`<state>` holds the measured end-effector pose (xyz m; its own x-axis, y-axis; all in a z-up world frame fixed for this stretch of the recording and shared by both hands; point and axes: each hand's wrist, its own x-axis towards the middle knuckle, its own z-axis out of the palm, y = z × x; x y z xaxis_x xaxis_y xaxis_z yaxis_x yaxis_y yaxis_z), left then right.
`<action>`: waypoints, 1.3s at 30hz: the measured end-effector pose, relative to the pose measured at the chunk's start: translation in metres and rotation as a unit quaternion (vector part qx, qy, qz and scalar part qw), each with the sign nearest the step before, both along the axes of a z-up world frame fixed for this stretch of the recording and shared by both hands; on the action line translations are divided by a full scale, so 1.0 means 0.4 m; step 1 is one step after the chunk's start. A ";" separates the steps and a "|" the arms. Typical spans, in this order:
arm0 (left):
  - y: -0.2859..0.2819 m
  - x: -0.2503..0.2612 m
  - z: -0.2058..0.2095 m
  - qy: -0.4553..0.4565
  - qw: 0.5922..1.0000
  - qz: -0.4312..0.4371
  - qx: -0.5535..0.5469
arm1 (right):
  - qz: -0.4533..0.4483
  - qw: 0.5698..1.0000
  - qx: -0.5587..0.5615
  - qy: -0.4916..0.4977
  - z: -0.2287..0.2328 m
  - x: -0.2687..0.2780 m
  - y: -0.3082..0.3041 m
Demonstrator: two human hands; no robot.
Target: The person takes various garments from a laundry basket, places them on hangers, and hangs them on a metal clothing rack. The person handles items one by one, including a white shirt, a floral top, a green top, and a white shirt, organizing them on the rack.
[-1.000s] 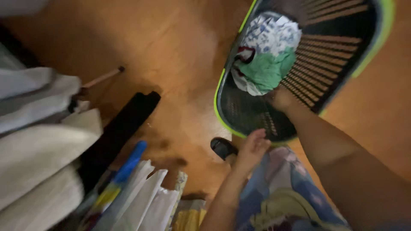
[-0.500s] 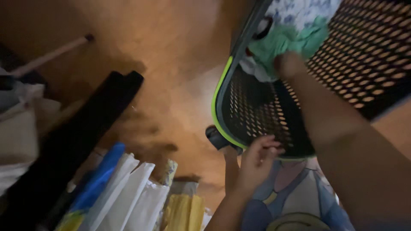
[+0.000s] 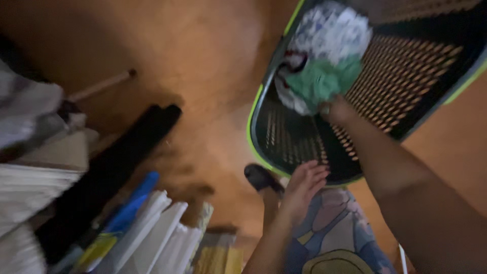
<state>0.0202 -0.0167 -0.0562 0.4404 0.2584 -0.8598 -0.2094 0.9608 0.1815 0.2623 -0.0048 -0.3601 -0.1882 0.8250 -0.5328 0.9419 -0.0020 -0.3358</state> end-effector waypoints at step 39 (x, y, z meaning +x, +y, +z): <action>0.056 -0.229 0.848 0.110 0.900 0.075 0.414 | -0.330 0.513 -0.410 0.679 1.436 -0.237 0.257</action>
